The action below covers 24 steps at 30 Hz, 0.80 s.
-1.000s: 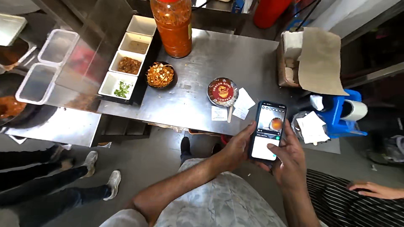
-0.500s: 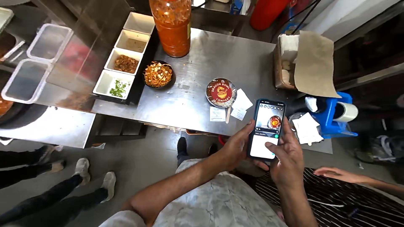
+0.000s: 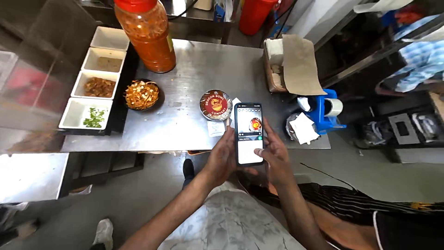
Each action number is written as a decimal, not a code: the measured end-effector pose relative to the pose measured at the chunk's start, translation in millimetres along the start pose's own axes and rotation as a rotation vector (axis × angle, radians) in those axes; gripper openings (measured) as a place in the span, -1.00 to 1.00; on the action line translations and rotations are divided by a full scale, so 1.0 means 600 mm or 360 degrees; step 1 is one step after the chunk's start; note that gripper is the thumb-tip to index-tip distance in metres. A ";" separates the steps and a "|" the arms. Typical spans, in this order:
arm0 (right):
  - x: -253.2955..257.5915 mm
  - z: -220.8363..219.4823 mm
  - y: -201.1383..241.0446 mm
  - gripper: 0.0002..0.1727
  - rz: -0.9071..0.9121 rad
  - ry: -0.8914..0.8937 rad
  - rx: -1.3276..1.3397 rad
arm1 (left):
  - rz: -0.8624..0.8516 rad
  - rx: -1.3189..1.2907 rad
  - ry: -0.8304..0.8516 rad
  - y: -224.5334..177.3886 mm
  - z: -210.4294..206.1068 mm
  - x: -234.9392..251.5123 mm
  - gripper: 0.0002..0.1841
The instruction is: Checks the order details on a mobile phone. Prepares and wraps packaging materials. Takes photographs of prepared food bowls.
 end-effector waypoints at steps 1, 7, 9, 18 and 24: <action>0.000 0.002 -0.001 -0.08 -0.0004 -0.0003 0.0012 | 0.0004 -0.0005 0.0015 0.000 0.000 -0.001 -0.21; -0.001 0.006 -0.001 -0.10 0.0004 -0.0058 0.0038 | 0.0009 0.0003 0.0047 -0.001 -0.004 -0.001 -0.22; 0.000 0.007 -0.001 -0.10 0.0019 -0.0068 0.0044 | 0.0009 0.0004 0.0055 -0.001 -0.005 -0.001 -0.23; -0.001 0.007 0.006 -0.05 0.0065 -0.0132 0.0035 | -0.0030 0.0067 0.0057 -0.002 -0.014 -0.001 -0.25; -0.009 0.010 0.004 -0.05 0.0028 -0.0125 -0.0031 | -0.0030 0.0055 0.0037 0.002 -0.012 0.000 -0.25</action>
Point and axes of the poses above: each hand's wrist, its own x-axis towards the middle knuckle, its own z-axis out of the back of the hand, y = z × x, the point moved 10 cm from there along x, towards the middle knuckle, and after that the axes turned 9 degrees about z, right-handed, at the moved point
